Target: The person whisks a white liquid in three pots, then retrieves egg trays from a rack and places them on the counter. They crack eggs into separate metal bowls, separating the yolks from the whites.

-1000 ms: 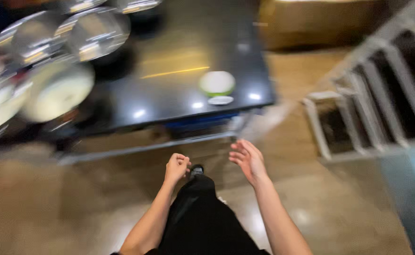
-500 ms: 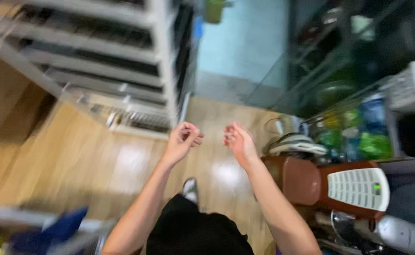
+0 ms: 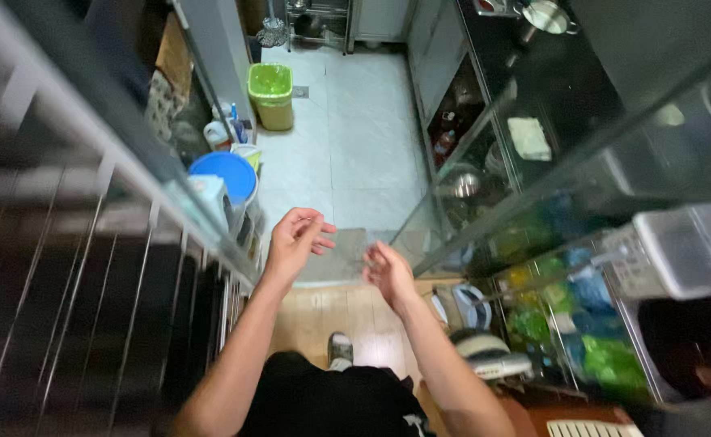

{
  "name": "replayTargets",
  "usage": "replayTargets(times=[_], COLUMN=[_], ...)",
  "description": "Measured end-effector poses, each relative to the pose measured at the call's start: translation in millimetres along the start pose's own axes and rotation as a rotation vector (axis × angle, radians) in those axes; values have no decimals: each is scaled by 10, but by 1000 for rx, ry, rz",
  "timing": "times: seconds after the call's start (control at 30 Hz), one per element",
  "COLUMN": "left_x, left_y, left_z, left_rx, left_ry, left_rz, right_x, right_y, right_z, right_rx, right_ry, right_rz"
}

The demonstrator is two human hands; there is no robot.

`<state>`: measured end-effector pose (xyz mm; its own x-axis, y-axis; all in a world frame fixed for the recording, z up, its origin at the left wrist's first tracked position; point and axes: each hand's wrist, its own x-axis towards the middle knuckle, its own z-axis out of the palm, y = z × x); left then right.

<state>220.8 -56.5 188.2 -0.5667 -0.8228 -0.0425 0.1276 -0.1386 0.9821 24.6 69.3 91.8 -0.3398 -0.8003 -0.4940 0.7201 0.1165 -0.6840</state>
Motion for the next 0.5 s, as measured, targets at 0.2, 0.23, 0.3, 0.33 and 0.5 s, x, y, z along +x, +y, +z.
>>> replayTargets(times=[0.2,0.23,0.3,0.33,0.5], left_x=[1803,2110,2831,3173,4856], left_y=[380,356,277,197,36], left_z=[-434,-519,-646,-692,-624], left_rx=[-44,-60,-73,-74,-6], left_ry=[121,167,165,157,29], left_rz=[-9,-18,-42,-55,-183], right_x=[2449,2857,3661,4010,5227], right_y=[-1573,-1803,-2236,-2439,-3044], right_z=[1507,1669,1921,1985,1566], right_rx=[-122,-70,32,77,130], right_ry=[-148,-215,-238,-195,141], right_rz=[-234,-298,-360,-362,-324])
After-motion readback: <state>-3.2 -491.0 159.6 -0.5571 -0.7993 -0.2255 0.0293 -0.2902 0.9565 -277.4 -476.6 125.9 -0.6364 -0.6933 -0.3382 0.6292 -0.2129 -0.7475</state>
